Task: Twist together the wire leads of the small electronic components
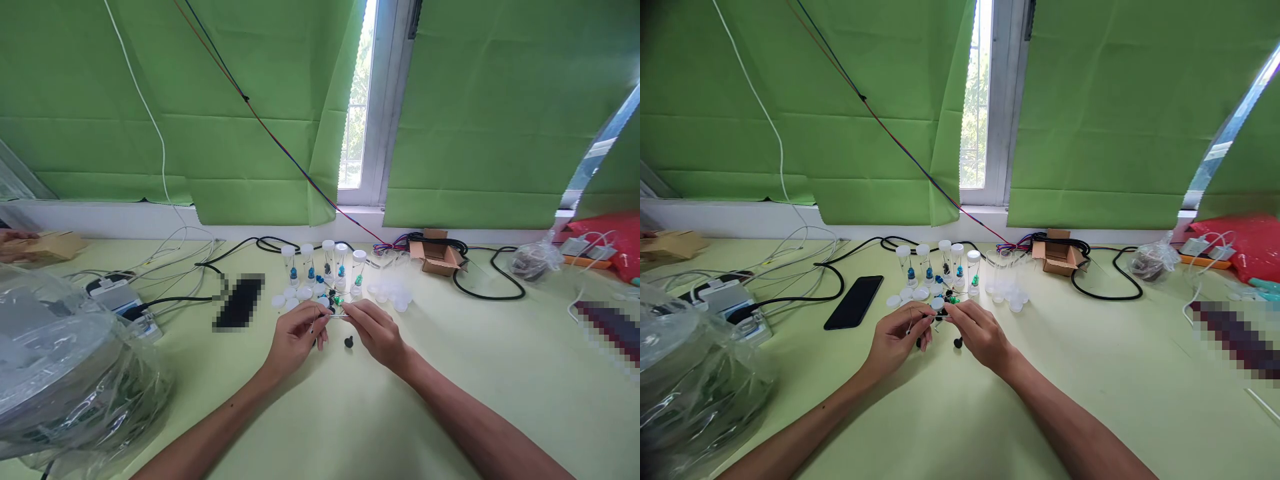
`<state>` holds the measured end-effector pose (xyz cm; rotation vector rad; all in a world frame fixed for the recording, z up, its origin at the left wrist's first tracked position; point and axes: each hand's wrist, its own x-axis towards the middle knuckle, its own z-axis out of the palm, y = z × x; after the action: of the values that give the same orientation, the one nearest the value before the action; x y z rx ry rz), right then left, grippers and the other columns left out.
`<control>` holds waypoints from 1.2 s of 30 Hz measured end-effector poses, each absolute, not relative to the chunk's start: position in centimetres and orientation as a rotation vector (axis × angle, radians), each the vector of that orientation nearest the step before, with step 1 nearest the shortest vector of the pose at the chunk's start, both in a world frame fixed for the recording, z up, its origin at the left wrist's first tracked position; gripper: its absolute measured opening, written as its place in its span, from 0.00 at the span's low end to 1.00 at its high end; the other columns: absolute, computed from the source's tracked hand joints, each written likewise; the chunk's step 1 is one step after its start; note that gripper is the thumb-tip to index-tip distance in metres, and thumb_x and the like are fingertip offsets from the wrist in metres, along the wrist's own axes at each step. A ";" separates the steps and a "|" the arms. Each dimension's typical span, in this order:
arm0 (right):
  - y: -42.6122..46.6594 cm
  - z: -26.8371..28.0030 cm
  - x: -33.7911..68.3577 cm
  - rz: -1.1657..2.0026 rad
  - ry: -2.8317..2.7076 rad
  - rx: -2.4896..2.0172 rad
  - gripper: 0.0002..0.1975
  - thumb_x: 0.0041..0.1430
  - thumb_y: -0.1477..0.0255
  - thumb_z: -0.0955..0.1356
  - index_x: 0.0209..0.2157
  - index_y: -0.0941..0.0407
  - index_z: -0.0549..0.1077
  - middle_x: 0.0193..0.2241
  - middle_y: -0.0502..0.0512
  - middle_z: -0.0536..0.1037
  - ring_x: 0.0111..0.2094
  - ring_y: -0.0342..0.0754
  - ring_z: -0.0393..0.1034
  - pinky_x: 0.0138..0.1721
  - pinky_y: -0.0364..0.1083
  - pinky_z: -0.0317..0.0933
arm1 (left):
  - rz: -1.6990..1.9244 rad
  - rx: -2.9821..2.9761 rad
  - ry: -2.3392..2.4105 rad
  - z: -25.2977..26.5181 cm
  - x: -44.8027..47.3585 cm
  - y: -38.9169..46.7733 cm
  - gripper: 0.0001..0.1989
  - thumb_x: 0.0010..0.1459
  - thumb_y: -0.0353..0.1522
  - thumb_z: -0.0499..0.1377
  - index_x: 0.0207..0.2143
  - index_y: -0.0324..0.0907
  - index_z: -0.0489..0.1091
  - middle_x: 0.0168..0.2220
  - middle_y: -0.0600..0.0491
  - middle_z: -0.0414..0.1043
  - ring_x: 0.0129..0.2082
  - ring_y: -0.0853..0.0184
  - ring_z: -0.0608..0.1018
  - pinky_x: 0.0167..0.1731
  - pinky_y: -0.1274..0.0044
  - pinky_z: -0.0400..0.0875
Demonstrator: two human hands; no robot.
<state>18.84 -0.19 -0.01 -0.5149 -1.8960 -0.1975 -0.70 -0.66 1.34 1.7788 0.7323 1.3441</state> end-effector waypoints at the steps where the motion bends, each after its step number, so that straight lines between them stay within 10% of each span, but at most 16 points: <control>1: -0.2 -0.1 18.9 -0.193 -1.895 -0.519 0.23 0.63 0.82 0.64 0.58 0.55 0.64 0.36 0.59 0.76 0.37 0.49 0.72 0.36 0.47 0.70 | 1.385 1.813 0.709 1.3 -0.7 -0.7 0.07 0.61 0.29 0.57 0.37 0.40 0.75 0.37 0.50 0.69 0.19 0.76 0.73 0.18 0.80 0.71; 20: -0.1 -0.4 18.9 -0.121 -1.897 -0.536 0.19 0.63 0.81 0.64 0.54 0.55 0.68 0.35 0.59 0.75 0.36 0.49 0.72 0.35 0.47 0.69 | 1.575 2.228 0.664 1.0 -0.9 -0.9 0.15 0.60 0.23 0.56 0.45 0.47 0.74 0.40 0.50 0.71 0.23 0.75 0.74 0.18 0.80 0.73; 36: -1.1 0.9 17.7 0.286 -1.814 -0.713 0.13 0.67 0.73 0.61 0.29 0.57 0.72 0.21 0.50 0.70 0.23 0.42 0.65 0.25 0.42 0.60 | 1.594 2.252 0.709 0.8 -1.2 -0.8 0.14 0.60 0.24 0.56 0.44 0.47 0.75 0.40 0.49 0.72 0.24 0.73 0.74 0.18 0.81 0.73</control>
<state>17.73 -1.11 0.94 -0.7127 -1.8141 0.2860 -1.24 -0.80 0.83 2.2521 0.7091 1.5936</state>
